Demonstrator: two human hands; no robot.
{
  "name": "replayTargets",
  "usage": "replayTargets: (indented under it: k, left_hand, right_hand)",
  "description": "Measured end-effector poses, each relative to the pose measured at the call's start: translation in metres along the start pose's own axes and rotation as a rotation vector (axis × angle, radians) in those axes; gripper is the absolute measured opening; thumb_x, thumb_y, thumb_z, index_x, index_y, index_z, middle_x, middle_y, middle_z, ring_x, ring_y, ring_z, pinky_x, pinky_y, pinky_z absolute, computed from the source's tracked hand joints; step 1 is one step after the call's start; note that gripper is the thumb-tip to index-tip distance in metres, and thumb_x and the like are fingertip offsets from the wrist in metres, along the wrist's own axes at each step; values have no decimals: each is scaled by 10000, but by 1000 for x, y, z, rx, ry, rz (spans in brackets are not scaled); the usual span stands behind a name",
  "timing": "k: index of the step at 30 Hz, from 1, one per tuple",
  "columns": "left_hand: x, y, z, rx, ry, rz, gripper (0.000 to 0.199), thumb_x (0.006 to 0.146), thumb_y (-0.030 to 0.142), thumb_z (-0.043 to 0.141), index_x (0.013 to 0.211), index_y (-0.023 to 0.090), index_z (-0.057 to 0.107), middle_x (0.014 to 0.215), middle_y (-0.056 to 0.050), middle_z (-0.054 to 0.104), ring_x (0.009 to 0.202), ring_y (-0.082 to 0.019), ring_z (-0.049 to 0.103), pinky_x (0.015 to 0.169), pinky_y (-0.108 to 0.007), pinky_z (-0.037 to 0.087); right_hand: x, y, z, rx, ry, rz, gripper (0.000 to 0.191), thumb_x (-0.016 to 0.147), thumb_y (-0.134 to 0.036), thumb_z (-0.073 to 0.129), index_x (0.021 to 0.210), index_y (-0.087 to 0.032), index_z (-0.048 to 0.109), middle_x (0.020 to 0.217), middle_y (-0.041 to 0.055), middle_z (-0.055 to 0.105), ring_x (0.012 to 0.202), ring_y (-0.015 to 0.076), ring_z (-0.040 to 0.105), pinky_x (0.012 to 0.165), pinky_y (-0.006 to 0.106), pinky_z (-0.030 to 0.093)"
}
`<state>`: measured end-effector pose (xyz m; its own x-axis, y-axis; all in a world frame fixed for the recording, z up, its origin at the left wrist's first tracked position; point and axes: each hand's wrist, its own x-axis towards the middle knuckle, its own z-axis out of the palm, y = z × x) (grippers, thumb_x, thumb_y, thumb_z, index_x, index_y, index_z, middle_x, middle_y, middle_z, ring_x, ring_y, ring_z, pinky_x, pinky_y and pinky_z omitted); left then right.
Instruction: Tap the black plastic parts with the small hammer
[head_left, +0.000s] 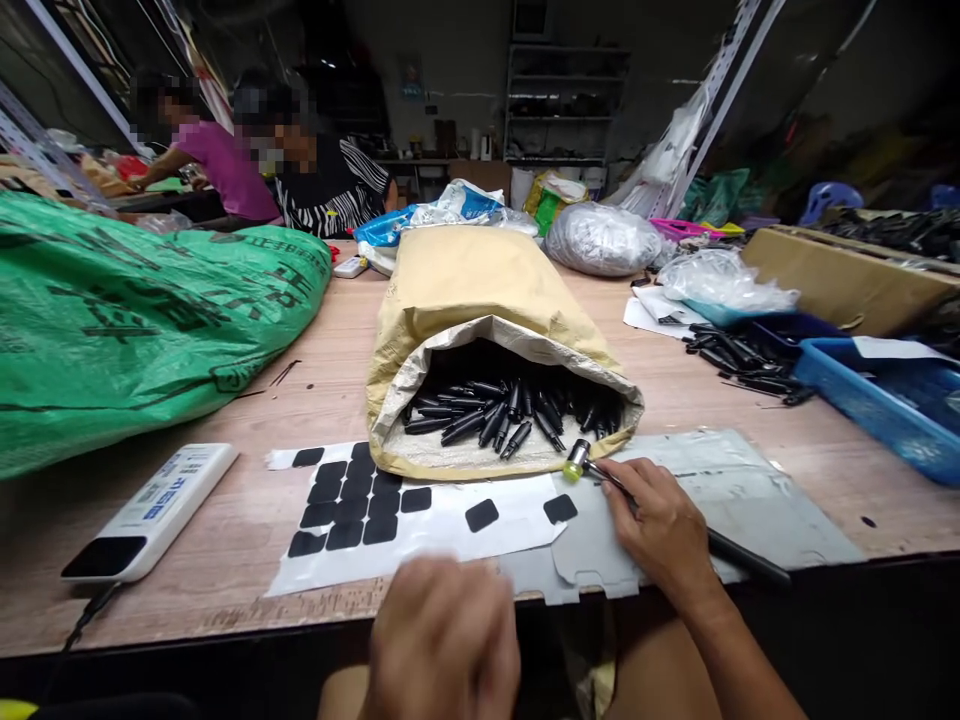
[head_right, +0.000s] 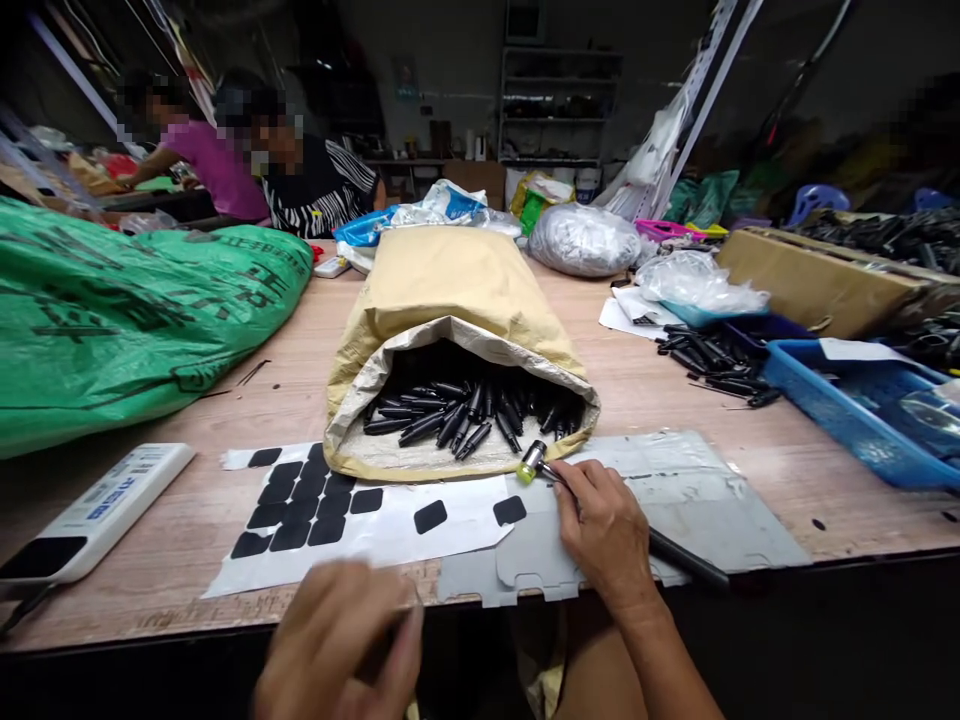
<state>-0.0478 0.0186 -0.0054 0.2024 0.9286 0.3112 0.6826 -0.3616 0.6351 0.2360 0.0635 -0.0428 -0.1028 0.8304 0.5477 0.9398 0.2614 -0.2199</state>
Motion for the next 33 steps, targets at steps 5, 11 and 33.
replayTargets:
  k: [5,11,33]
  left_hand:
    - [71,-17,-1,231,243,-72,317,920,249,553,1222,212,642,1118,-123,650,1058,-323,559,920,-501,493]
    - [114,-60,8,450,132,-172,234,853,305,678,1065,204,684,1056,-117,627,1056,-346,517,900,-468,450]
    - [53,-10,27,-83,-167,-17,125,807,228,753,911,245,685,916,-22,670,952,-257,549,857,-406,418]
  right_hand:
    - [1,0,0,16,2,14,289,964,-240,513,1197,-261,683,960,46,666,901,219,591,816,353,475]
    - [2,-1,0,23,-4,32,270,957,-233,518,1167,-253,686,939,46,658,894,222,580,810,349,463]
    - [0,-39,-36,360,58,11,346,1011,-189,459,1314,-253,612,1045,74,664,994,216,619,892,363,515]
